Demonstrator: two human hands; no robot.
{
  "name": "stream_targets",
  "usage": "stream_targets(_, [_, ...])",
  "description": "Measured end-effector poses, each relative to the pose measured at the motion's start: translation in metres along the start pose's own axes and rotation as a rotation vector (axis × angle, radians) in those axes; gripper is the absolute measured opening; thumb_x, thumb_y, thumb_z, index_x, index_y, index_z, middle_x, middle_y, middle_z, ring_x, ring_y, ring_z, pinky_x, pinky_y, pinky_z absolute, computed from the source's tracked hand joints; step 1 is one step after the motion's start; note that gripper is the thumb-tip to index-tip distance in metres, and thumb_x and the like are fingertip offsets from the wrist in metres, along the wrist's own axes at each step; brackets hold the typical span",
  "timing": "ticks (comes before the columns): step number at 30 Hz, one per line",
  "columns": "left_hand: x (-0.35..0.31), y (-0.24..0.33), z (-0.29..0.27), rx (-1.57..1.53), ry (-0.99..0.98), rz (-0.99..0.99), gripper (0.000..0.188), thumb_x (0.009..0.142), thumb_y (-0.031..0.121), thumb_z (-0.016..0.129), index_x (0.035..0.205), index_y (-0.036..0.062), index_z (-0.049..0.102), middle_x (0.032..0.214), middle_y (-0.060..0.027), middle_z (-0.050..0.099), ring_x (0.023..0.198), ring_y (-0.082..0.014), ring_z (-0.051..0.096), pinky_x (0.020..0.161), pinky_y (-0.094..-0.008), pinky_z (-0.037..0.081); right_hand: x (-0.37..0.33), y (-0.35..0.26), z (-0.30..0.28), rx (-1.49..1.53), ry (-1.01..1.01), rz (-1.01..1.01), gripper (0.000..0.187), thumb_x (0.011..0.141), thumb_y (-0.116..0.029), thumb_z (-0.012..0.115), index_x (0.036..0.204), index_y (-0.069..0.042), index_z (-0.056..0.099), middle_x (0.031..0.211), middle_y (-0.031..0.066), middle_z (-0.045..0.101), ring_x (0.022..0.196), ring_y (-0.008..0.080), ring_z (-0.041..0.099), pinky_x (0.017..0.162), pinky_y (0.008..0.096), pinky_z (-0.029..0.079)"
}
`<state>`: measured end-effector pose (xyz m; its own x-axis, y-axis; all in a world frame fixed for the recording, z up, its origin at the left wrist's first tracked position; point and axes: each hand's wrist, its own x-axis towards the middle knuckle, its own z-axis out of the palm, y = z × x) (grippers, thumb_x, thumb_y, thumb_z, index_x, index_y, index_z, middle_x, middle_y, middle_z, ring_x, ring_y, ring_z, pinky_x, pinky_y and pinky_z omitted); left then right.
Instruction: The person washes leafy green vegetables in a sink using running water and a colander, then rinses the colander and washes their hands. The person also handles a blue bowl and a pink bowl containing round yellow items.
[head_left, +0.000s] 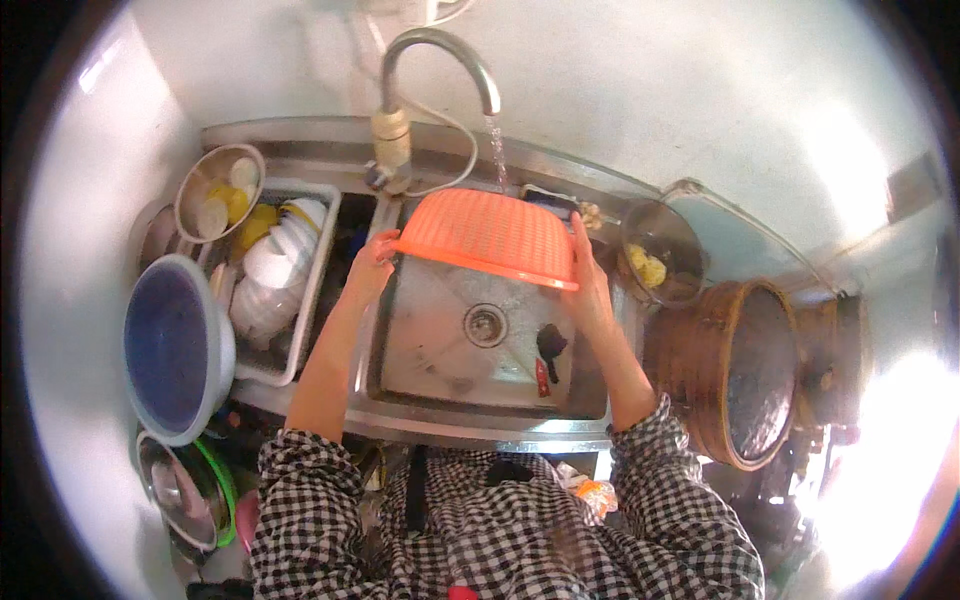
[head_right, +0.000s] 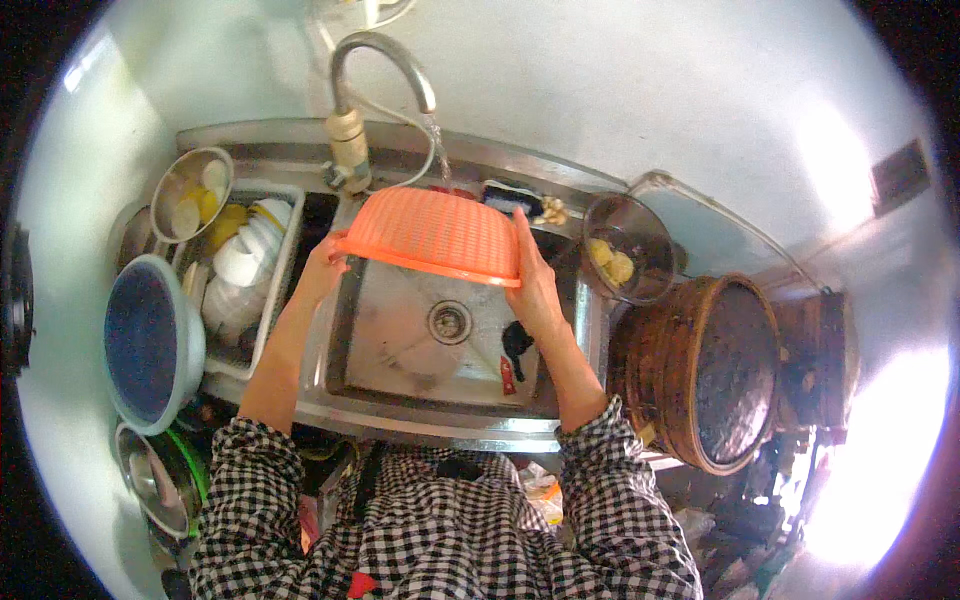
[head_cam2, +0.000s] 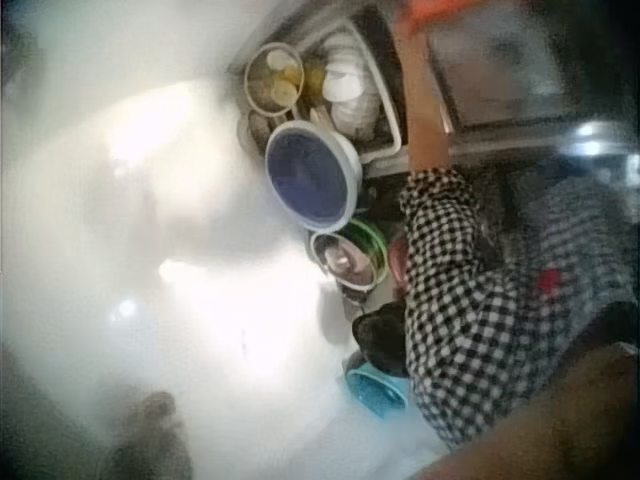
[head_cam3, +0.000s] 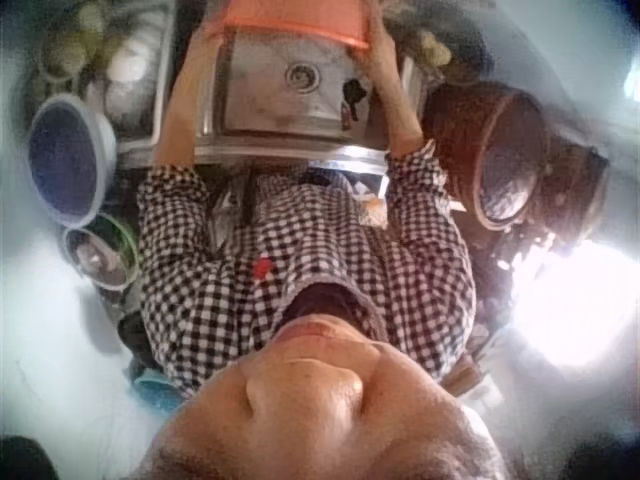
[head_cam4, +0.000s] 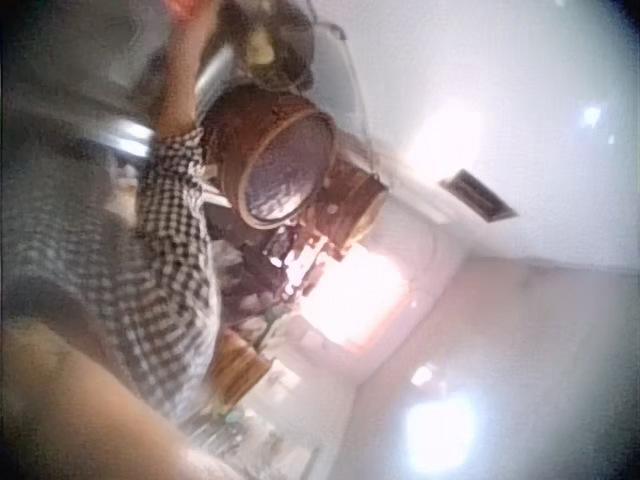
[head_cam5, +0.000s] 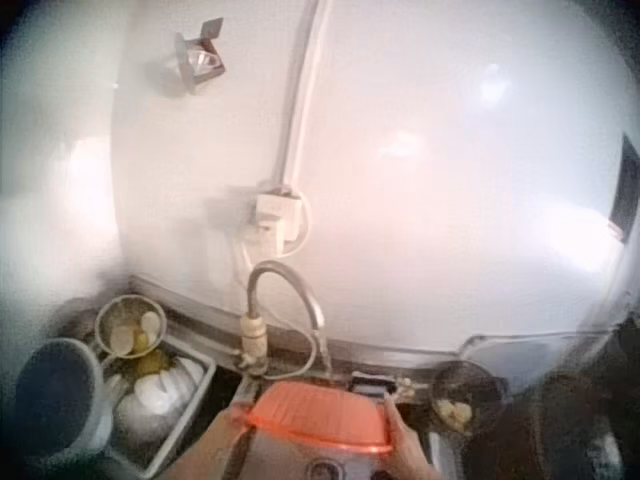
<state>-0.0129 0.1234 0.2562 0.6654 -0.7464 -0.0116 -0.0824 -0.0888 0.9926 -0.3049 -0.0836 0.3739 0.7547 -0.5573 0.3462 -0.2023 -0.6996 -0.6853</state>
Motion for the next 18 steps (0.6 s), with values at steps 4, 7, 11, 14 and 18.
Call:
stream_targets(4, [-0.051,-0.015,-0.020,-0.233,0.201,-0.276,0.043,0.085,-0.003,0.050,0.125,0.0113,0.054,0.110,-0.0017,0.058,0.097,-0.0141,0.055,0.075,-0.0306,0.050,-0.032,-0.017,0.056,-0.091,0.128,0.037,0.080,0.084,-0.009,0.067,0.151,-0.011,0.023,0.140,0.0220,0.046,0.124,0.0350,0.052,0.096,0.0400,0.048])
stream_targets(7, [-0.097,-0.015,-0.009,0.049,0.336,-0.170,0.044,0.080,0.006,0.065,0.122,0.0081,0.053,0.107,-0.0048,0.060,0.098,-0.0164,0.057,0.086,-0.0334,0.049,-0.041,-0.019,0.079,-0.031,-0.223,0.388,0.077,0.085,-0.006,0.064,0.151,-0.012,0.025,0.146,0.0171,0.041,0.126,0.0294,0.050,0.100,0.0382,0.045])
stream_targets(11, [-0.119,-0.007,-0.006,0.201,0.478,0.004,0.042,0.087,0.000,0.053,0.128,0.0026,0.047,0.111,-0.0136,0.061,0.103,-0.0244,0.060,0.090,-0.0344,0.048,-0.045,-0.015,0.089,-0.022,0.152,0.047,0.079,0.084,0.005,0.060,0.152,-0.012,0.025,0.151,0.0124,0.036,0.129,0.0244,0.046,0.108,0.0366,0.036])
stream_targets(14, [-0.125,-0.006,-0.008,0.127,0.518,-0.075,0.043,0.086,0.000,0.052,0.129,0.0021,0.046,0.113,-0.0150,0.060,0.104,-0.0242,0.059,0.090,-0.0346,0.048,-0.043,-0.018,0.096,0.218,0.113,0.007,0.077,0.084,0.005,0.059,0.151,-0.011,0.024,0.151,0.0148,0.035,0.132,0.0272,0.043,0.109,0.0385,0.034])
stream_targets(18, [-0.129,-0.011,-0.013,0.099,0.571,-0.052,0.044,0.086,-0.001,0.053,0.129,0.0011,0.044,0.113,-0.0148,0.058,0.104,-0.0239,0.058,0.090,-0.0354,0.047,-0.026,-0.027,0.095,-0.108,-0.018,-0.125,0.072,0.088,-0.001,0.059,0.150,-0.009,0.024,0.151,0.0167,0.032,0.136,0.0301,0.039,0.109,0.0382,0.037])
